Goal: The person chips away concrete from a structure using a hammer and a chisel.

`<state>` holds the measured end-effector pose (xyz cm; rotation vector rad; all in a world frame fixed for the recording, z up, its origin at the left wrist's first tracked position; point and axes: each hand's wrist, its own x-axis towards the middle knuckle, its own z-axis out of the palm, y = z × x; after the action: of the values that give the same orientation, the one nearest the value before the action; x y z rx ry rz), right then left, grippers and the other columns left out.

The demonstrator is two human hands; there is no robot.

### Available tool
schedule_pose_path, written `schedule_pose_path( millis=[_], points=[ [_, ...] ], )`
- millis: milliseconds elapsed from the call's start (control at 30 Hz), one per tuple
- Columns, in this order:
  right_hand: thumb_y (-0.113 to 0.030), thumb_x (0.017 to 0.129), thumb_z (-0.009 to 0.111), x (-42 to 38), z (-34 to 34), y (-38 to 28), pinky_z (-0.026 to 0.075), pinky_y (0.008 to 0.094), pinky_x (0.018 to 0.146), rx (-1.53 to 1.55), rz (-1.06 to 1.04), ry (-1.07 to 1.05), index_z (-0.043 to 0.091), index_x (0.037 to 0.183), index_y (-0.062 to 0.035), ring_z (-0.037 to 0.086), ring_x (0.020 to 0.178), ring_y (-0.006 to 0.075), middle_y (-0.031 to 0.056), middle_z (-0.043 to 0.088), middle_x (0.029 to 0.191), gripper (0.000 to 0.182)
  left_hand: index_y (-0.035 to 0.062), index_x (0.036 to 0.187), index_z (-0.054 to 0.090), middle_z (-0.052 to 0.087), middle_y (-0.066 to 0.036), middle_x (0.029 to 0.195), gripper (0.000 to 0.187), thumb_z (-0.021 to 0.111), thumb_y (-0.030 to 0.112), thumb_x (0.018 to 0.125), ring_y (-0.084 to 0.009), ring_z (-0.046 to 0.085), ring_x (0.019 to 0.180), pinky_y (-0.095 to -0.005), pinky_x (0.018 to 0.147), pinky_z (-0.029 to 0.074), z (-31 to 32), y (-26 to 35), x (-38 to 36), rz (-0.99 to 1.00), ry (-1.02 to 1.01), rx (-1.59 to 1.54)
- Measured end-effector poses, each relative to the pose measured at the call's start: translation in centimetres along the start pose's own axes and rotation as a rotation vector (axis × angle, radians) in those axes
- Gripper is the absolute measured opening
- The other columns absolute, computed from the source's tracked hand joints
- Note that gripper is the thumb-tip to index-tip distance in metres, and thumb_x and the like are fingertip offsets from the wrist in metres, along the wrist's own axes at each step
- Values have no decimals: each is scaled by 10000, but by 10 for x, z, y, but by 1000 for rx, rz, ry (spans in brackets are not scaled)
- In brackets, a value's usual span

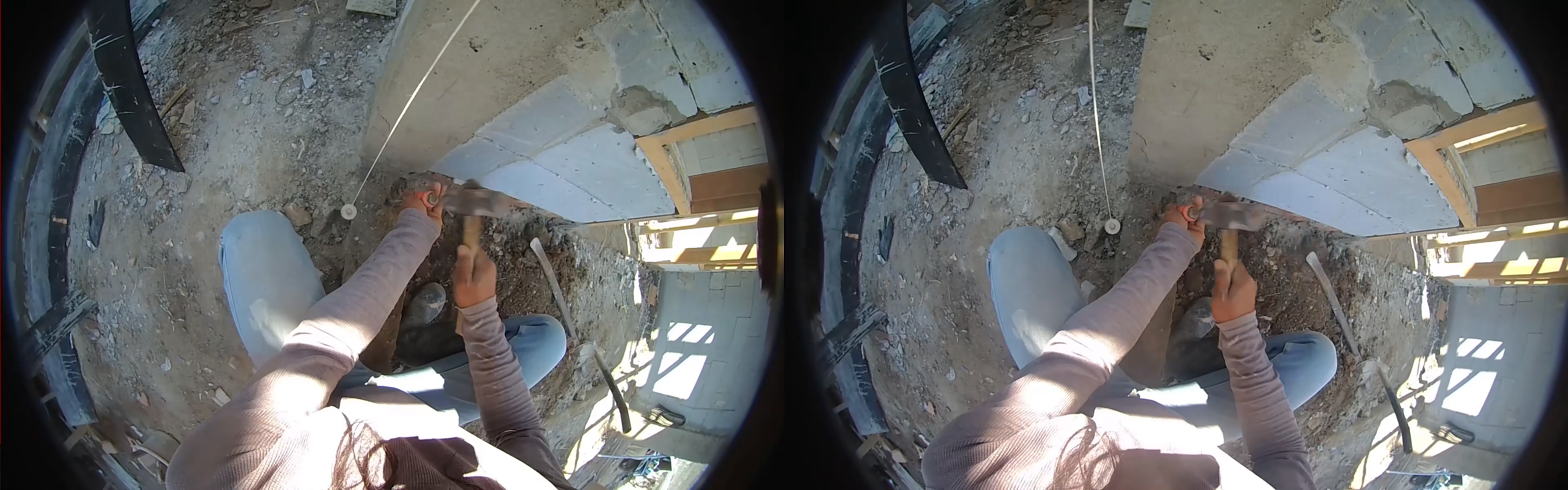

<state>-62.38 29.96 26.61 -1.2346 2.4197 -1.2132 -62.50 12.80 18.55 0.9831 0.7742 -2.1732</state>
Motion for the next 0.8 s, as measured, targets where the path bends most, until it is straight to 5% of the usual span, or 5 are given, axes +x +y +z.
schedule_pose_path(
  millis=[100,333,400,533,800],
  points=[
    [-369,1013,467,-6,-14,-13,313,236,405,429,800,-222,508,786,-42,432,454,74,-6,453,574,401,-65,1140,500,649,-179,958,305,384,194,1029,-286,680,879,-412,900,592,14,-2,7,-22,5,-11],
    [-349,1012,460,24,-57,-66,333,275,412,493,190,302,503,790,-31,438,471,88,21,441,578,390,-83,1105,519,646,-190,990,288,400,162,1015,-304,661,956,-416,921,586,8,-19,20,32,53,-54],
    [-289,1000,464,31,-28,-39,318,273,363,-202,-304,553,499,785,-38,428,421,105,15,467,579,332,-75,1151,504,639,-192,998,281,402,148,1013,-308,659,962,-421,928,583,-5,-18,31,33,5,-45],
    [-343,1007,469,0,-1,31,375,352,445,247,455,-165,542,850,13,463,453,139,47,466,559,396,-15,1309,419,618,-191,1037,323,409,95,1006,-308,656,982,-429,956,569,6,-19,2,44,88,19],
    [-386,1005,460,22,-59,-71,344,253,420,410,137,335,512,750,-43,466,476,86,28,499,579,430,63,1380,353,607,-178,1100,377,411,87,1008,-299,660,995,-432,956,563,1,-24,17,79,44,18]
  ],
)
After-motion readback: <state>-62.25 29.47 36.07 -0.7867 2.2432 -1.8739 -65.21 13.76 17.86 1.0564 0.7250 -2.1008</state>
